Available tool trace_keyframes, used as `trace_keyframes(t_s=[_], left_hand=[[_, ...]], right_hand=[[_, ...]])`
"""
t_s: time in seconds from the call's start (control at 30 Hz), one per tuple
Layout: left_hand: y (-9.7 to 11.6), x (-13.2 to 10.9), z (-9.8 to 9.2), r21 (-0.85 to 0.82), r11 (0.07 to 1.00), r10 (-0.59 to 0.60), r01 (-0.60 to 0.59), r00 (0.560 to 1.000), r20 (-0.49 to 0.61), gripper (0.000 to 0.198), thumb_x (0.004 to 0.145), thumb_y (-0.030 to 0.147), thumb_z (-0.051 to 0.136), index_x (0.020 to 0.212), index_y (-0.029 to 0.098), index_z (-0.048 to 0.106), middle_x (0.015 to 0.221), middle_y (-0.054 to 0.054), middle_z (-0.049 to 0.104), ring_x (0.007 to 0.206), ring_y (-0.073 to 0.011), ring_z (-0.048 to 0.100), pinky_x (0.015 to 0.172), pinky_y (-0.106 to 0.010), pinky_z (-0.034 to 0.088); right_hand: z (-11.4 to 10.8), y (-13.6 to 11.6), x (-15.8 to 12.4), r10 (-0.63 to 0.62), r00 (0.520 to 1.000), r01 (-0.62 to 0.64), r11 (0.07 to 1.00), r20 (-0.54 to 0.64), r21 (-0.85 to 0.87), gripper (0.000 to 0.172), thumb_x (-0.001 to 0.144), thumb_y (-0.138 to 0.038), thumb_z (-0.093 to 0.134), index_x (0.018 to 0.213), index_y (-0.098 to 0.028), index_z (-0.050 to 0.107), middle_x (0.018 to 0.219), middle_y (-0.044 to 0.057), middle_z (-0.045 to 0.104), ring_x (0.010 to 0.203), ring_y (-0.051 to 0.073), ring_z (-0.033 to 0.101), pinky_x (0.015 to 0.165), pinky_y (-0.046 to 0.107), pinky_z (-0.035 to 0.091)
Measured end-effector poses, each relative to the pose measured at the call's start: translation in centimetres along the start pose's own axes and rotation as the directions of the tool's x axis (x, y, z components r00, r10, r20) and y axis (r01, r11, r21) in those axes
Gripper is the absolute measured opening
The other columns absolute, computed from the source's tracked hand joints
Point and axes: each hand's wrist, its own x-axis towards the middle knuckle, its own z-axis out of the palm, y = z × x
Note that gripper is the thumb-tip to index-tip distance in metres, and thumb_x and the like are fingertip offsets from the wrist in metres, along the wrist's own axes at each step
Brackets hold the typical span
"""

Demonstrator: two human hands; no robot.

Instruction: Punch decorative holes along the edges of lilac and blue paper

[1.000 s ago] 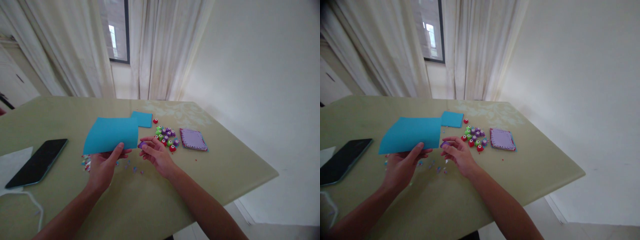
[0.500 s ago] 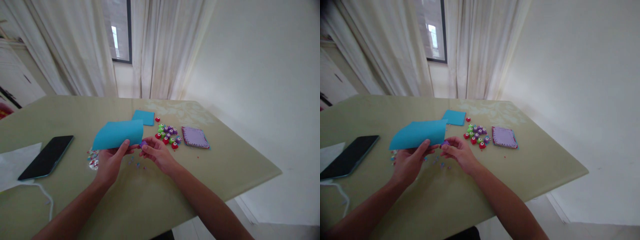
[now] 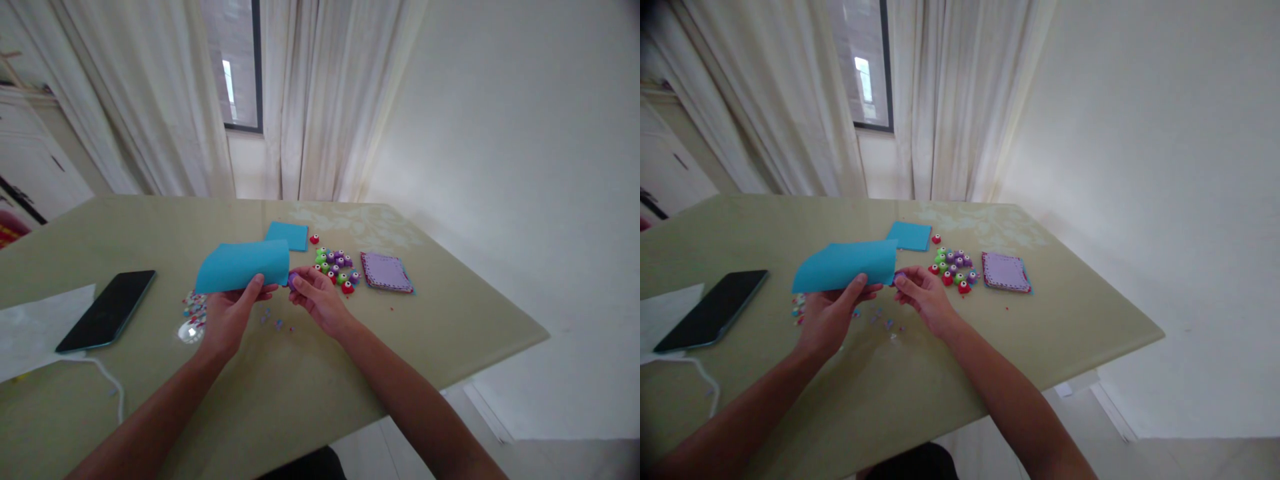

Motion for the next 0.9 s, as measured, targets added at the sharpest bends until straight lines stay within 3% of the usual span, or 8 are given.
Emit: trace_keyframes(t_s=[0.27,0.6,0.9], left_hand=[[-0.1,0.3,0.1,-0.055,0.998,0.001,-0.002,1.000,-0.016,0.051,0.078,0.056,0.091,0.100,0.012,0.080,0.090,-0.014,0.086,0.082,-0.0295,0.084,0.076,-0.037,0.069],[1.3,-0.2,0.7,-0.051,0.995,-0.084,0.081,0.995,-0.059,0.062,0.063,0.065,0.094,0.090,0.012,0.077,0.086,-0.016,0.085,0.080,-0.0337,0.084,0.075,-0.041,0.069],[1.1,-0.4,0.8,-0.043,0.995,-0.096,0.095,0.995,-0.017,0.055,0.067,0.063,0.094,0.084,0.013,0.079,0.083,-0.014,0.084,0.077,-0.0306,0.083,0.075,-0.040,0.069]], right_hand=[[0.1,0.1,-0.1,-0.024,1.000,0.024,1.000,-0.016,0.012,0.049,0.070,-0.050,0.100,0.098,-0.020,0.074,0.089,-0.001,0.076,0.068,0.010,0.066,0.065,0.024,0.050],[-0.3,0.3,0.0,-0.058,0.997,0.056,0.998,-0.043,-0.027,0.047,0.071,-0.049,0.100,0.099,-0.021,0.075,0.089,-0.002,0.074,0.068,0.010,0.065,0.066,0.024,0.049],[-0.2,0.1,-0.2,-0.060,0.998,0.058,0.997,-0.033,-0.047,0.048,0.070,-0.051,0.099,0.098,-0.022,0.073,0.090,-0.002,0.072,0.071,0.011,0.064,0.066,0.025,0.049]])
